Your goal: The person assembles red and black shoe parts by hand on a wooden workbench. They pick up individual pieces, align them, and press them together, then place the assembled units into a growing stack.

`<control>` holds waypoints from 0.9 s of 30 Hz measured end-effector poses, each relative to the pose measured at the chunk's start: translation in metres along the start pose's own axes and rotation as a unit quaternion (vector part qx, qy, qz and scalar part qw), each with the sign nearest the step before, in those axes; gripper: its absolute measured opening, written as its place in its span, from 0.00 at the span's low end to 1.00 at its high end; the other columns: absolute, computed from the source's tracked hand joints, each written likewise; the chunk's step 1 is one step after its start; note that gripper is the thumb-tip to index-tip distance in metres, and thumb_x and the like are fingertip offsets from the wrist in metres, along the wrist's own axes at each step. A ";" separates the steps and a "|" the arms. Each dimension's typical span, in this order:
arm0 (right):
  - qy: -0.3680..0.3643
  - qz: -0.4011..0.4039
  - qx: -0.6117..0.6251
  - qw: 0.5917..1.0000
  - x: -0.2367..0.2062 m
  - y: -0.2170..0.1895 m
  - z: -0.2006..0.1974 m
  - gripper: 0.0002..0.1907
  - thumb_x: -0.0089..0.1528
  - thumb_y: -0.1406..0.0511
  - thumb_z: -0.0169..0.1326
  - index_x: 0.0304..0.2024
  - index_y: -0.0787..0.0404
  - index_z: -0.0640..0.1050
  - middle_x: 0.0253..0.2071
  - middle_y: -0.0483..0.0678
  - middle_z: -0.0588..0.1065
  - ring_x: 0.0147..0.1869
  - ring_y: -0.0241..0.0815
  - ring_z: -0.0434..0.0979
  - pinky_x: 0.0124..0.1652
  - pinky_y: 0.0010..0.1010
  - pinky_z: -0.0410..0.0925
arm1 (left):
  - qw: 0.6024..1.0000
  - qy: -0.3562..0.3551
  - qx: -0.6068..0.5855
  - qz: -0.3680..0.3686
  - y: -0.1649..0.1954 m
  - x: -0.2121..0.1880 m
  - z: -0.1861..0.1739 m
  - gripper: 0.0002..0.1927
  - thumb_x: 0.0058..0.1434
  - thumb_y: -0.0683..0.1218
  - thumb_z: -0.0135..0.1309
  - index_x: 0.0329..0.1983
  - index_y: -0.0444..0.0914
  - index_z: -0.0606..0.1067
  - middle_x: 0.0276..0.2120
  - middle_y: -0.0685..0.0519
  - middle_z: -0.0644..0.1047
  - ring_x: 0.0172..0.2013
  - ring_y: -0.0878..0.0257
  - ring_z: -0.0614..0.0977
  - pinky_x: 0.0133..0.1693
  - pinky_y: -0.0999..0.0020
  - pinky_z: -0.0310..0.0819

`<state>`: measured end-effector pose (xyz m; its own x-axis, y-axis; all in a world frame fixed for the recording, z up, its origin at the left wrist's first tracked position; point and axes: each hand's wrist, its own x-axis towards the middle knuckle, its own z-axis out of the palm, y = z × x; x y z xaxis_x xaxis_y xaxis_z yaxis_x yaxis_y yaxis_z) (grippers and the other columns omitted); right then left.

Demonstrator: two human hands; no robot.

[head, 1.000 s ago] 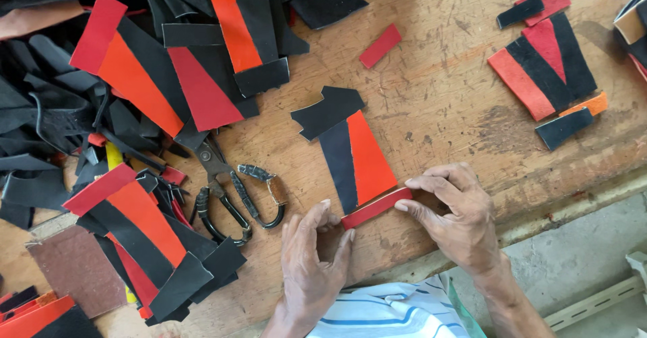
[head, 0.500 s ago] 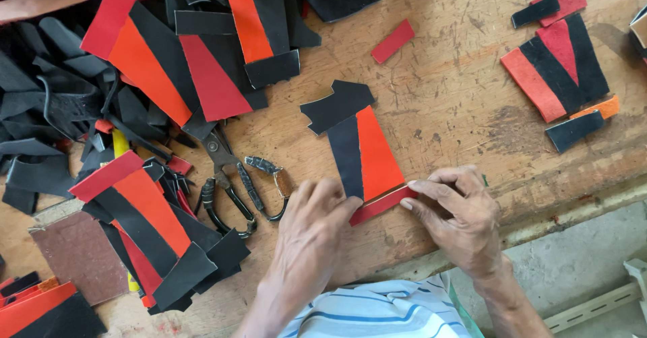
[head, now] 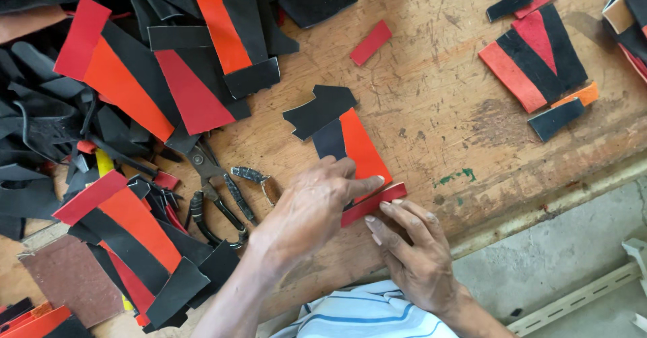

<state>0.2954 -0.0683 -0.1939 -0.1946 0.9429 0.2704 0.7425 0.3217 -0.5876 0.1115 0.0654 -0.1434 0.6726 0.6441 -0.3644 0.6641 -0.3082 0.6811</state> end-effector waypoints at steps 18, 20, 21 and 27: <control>0.004 0.029 -0.009 1.000 0.010 -0.004 0.002 0.18 0.55 0.71 0.65 0.49 0.57 0.83 0.52 0.51 0.77 0.63 0.54 0.73 0.61 0.42 0.67 | 0.999 -0.018 -0.031 0.018 -0.009 0.008 -0.009 0.33 0.49 0.30 0.51 0.59 0.45 0.78 0.30 0.49 0.75 0.39 0.55 0.77 0.43 0.57 0.73; 0.008 0.033 -0.007 0.999 0.011 -0.005 0.003 0.18 0.55 0.71 0.65 0.48 0.57 0.83 0.52 0.50 0.77 0.63 0.54 0.73 0.60 0.42 0.68 | 0.999 -0.010 -0.034 0.026 -0.010 0.008 -0.009 0.33 0.49 0.29 0.51 0.58 0.44 0.78 0.31 0.49 0.76 0.39 0.54 0.78 0.44 0.57 0.74; 0.009 0.034 -0.006 0.999 0.011 -0.005 0.004 0.18 0.55 0.72 0.65 0.48 0.57 0.83 0.51 0.50 0.77 0.62 0.54 0.73 0.60 0.42 0.68 | 0.999 -0.007 -0.034 0.027 -0.010 0.008 -0.009 0.33 0.49 0.29 0.51 0.58 0.44 0.78 0.32 0.49 0.76 0.39 0.55 0.78 0.44 0.57 0.74; 0.012 0.039 -0.008 0.999 0.013 -0.006 0.004 0.17 0.54 0.72 0.65 0.47 0.57 0.83 0.51 0.50 0.77 0.62 0.54 0.74 0.60 0.43 0.68 | 0.999 -0.020 -0.040 0.021 -0.011 0.010 -0.011 0.32 0.50 0.30 0.51 0.58 0.44 0.78 0.31 0.48 0.76 0.38 0.54 0.78 0.43 0.57 0.74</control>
<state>0.2861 -0.0578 -0.1901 -0.1208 0.9628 0.2417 0.7646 0.2455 -0.5959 0.1072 0.0825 -0.1475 0.7134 0.6024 -0.3580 0.6072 -0.2763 0.7449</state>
